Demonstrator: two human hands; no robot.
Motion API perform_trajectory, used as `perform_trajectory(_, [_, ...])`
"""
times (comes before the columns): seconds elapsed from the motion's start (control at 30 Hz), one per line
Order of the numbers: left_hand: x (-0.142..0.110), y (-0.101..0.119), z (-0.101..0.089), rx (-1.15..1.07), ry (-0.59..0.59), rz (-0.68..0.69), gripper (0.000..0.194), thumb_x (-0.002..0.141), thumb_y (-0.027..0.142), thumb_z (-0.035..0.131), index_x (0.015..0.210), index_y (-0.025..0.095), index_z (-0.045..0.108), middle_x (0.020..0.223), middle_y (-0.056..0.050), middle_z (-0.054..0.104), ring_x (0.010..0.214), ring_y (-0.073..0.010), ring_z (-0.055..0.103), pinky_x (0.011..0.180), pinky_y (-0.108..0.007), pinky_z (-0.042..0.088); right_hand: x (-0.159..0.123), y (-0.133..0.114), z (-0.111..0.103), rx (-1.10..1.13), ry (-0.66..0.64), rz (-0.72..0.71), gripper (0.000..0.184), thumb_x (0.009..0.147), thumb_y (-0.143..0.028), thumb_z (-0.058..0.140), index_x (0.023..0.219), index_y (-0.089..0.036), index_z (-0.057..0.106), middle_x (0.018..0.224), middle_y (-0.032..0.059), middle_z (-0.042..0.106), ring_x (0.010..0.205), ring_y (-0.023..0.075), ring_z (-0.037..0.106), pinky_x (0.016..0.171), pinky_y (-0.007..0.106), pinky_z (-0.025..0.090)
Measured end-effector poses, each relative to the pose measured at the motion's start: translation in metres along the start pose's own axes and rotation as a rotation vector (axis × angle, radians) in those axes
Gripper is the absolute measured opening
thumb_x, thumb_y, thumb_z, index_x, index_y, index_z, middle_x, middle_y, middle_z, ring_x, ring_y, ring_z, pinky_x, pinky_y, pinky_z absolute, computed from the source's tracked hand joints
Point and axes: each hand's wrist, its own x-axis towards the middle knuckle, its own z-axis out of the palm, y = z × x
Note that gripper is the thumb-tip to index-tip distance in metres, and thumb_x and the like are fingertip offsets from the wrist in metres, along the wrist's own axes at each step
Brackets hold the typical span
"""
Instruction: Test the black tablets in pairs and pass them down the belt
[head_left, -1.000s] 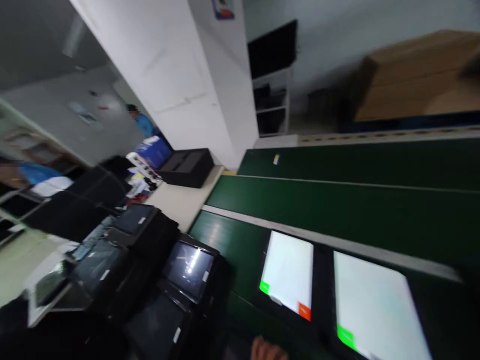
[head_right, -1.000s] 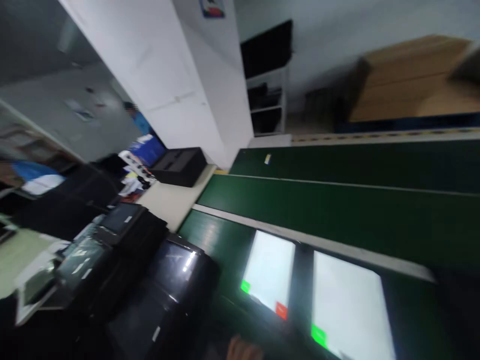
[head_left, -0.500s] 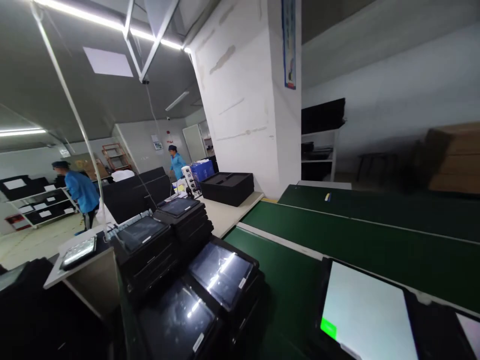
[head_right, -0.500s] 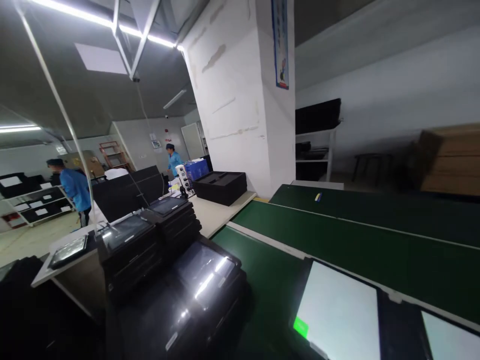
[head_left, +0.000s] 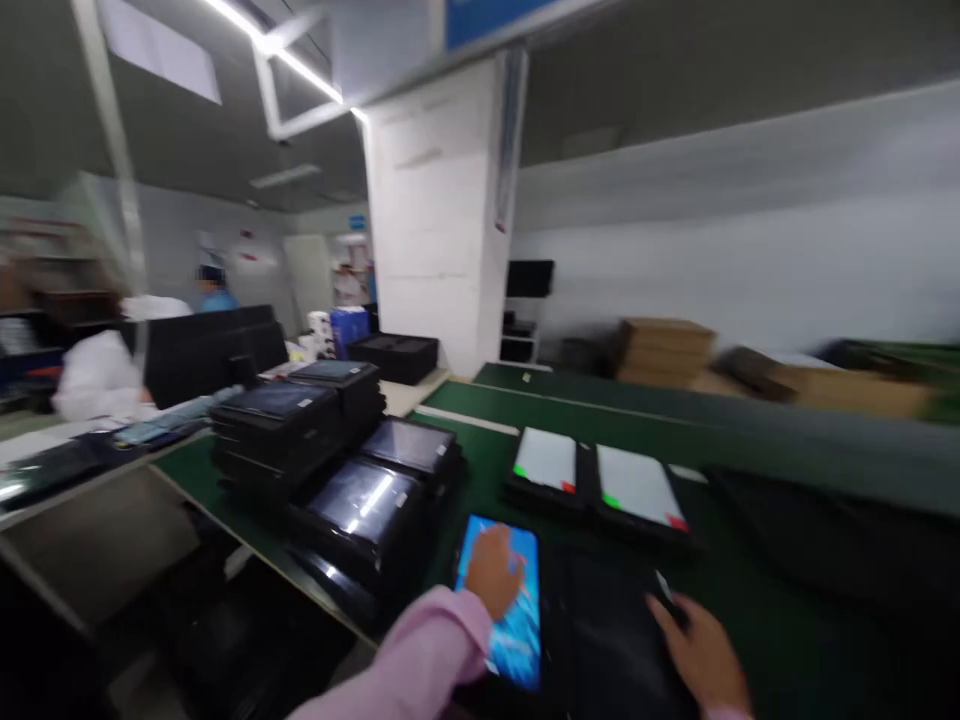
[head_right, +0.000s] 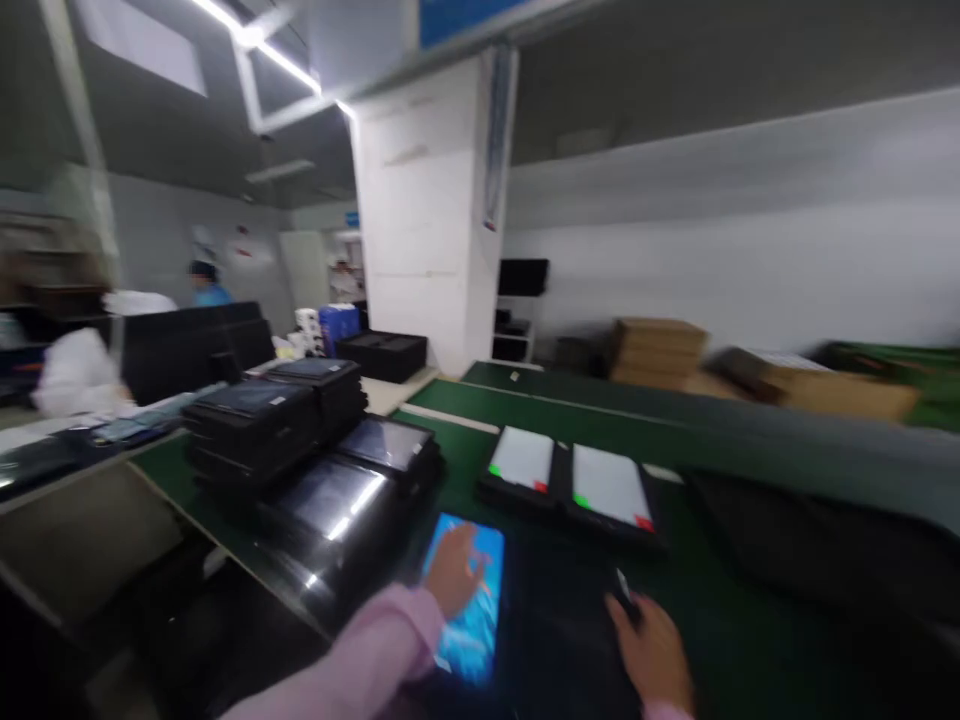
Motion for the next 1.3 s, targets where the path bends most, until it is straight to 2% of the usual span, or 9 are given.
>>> perform_trajectory(0.07, [-0.022,-0.026,-0.014,-0.008,0.033,-0.033,0.051,0.086,0.028,0.045,0.134,0.01,0.051,0.142,-0.02,0.049,0.139,-0.0349,0.036,0.118,-0.054,0.023,-0.019,0.022,-0.021,-0.087,-0.016,0.017,0.033,0.095,-0.04,0.059,0.12,-0.017,0.059,0.122,0.0096,0.059,0.105,0.0239,0.061,0.087,0.044,0.054])
perform_trajectory(0.13, [-0.039,-0.054,-0.021,-0.03,0.039,-0.058,0.056,0.089,0.034,0.042,0.137,0.006,0.046,0.144,-0.023,0.046,0.138,-0.0353,0.038,0.118,-0.054,0.024,-0.029,0.037,-0.033,-0.163,-0.043,0.023,0.027,0.094,-0.036,0.061,0.113,-0.016,0.061,0.116,0.008,0.062,0.104,0.0223,0.061,0.091,0.043,0.051])
perform_trajectory(0.27, [-0.072,-0.086,-0.021,-0.096,0.031,-0.063,0.06,0.093,0.045,0.039,0.141,0.009,0.041,0.146,-0.02,0.044,0.137,-0.03,0.042,0.116,-0.049,0.031,-0.033,0.034,-0.037,-0.293,-0.057,-0.05,0.033,0.094,-0.024,0.047,0.123,-0.011,0.058,0.128,0.0185,0.057,0.12,0.0281,0.053,0.099,0.039,0.041])
perform_trajectory(0.37, [-0.088,-0.089,-0.014,-0.135,0.054,-0.057,0.062,0.095,0.051,0.038,0.145,0.014,0.038,0.152,-0.016,0.04,0.142,-0.0269,0.036,0.118,-0.046,0.029,-0.031,0.021,-0.037,-0.369,-0.114,-0.168,0.04,0.095,-0.019,0.038,0.132,-0.013,0.053,0.14,0.0154,0.051,0.129,0.0267,0.044,0.105,0.038,0.033])
perform_trajectory(0.5, [-0.094,-0.09,-0.011,-0.125,0.075,0.005,0.067,0.095,0.053,0.04,0.151,0.016,0.03,0.156,-0.014,0.035,0.144,-0.0271,0.033,0.119,-0.048,0.026,-0.022,0.017,-0.039,-0.441,-0.216,-0.242,0.039,0.1,-0.034,0.038,0.13,-0.017,0.055,0.137,0.0123,0.054,0.127,0.0253,0.044,0.101,0.038,0.036])
perform_trajectory(0.77, [-0.098,-0.099,-0.022,-0.095,-0.095,0.093,0.081,0.089,0.055,0.053,0.155,0.02,0.021,0.163,-0.012,0.02,0.148,-0.0293,0.024,0.12,-0.046,0.025,-0.002,0.017,-0.034,-0.518,-0.256,-0.213,0.045,0.099,-0.054,0.036,0.117,-0.018,0.057,0.124,0.0123,0.058,0.116,0.0264,0.05,0.095,0.042,0.037])
perform_trajectory(1.0, [-0.105,-0.107,-0.022,-0.256,-0.139,0.011,0.088,0.087,0.062,0.053,0.155,0.016,0.021,0.163,-0.014,0.018,0.149,-0.0285,0.018,0.122,-0.045,0.016,0.006,0.008,-0.033,-0.481,-0.335,-0.248,0.04,0.094,-0.053,0.04,0.096,-0.02,0.062,0.102,0.0103,0.065,0.102,0.028,0.056,0.082,0.039,0.044])
perform_trajectory(1.17, [-0.123,-0.107,-0.029,-0.397,-0.161,-0.045,0.093,0.082,0.065,0.056,0.155,0.016,0.023,0.163,-0.014,0.018,0.149,-0.0302,0.018,0.122,-0.045,0.013,0.019,0.035,-0.023,-0.439,-0.517,-0.35,0.037,0.08,-0.044,0.042,0.099,-0.032,0.072,0.103,0.0089,0.07,0.095,0.0323,0.063,0.079,0.047,0.047])
perform_trajectory(1.3, [-0.115,-0.088,-0.035,-0.41,-0.122,-0.219,0.107,0.066,0.05,0.074,0.154,0.012,0.025,0.159,-0.018,0.027,0.146,-0.0331,0.025,0.121,-0.044,0.018,0.029,0.051,-0.012,-0.238,-0.477,-0.281,0.032,0.069,-0.058,0.047,0.077,-0.042,0.073,0.091,0.0088,0.071,0.086,0.0353,0.067,0.072,0.053,0.049])
